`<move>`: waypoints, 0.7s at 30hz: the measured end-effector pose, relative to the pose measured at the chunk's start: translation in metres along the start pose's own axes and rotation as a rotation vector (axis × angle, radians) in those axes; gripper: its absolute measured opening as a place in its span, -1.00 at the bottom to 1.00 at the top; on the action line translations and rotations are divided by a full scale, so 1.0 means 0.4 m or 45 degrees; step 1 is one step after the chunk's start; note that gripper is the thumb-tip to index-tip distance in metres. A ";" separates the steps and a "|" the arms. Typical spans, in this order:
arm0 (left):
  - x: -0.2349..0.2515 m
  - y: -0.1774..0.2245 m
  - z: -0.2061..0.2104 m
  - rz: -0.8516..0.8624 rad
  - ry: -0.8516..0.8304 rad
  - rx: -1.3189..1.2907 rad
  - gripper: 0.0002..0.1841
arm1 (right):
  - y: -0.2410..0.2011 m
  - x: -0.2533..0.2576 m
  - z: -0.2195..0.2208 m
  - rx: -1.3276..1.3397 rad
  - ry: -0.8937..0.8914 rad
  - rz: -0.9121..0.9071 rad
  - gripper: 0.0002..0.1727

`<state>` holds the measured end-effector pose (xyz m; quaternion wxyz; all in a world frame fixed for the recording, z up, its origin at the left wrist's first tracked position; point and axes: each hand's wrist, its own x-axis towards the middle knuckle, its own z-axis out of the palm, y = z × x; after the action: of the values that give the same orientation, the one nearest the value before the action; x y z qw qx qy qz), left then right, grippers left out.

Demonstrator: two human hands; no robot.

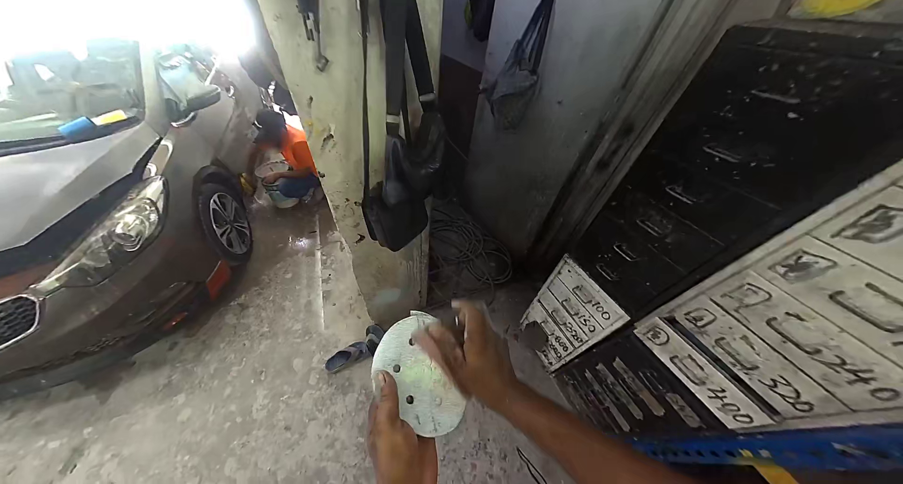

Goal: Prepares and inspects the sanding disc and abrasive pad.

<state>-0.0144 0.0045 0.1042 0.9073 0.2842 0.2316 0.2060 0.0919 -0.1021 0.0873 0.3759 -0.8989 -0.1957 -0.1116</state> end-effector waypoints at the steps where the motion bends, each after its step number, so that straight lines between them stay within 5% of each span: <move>1: -0.009 -0.004 0.004 -0.002 0.008 0.002 -0.48 | 0.011 0.033 -0.001 -0.019 0.052 -0.015 -0.32; 7: 0.010 0.003 0.005 0.031 0.005 0.010 -0.50 | -0.007 -0.062 -0.002 0.072 -0.022 0.083 -0.30; 11: -0.021 -0.024 0.009 0.004 0.019 0.052 -0.50 | 0.024 0.035 -0.023 -0.042 0.068 0.051 -0.28; 16: 0.019 -0.011 0.014 0.050 -0.051 0.049 -0.49 | 0.003 -0.062 -0.017 0.032 -0.007 0.046 -0.27; 21: -0.013 -0.023 0.025 -0.012 0.005 0.102 -0.51 | 0.038 0.033 -0.030 0.001 0.048 -0.031 -0.26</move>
<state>-0.0108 -0.0094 0.1075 0.8956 0.3190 0.2427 0.1929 0.1098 -0.1169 0.0905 0.3787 -0.8940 -0.1995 -0.1328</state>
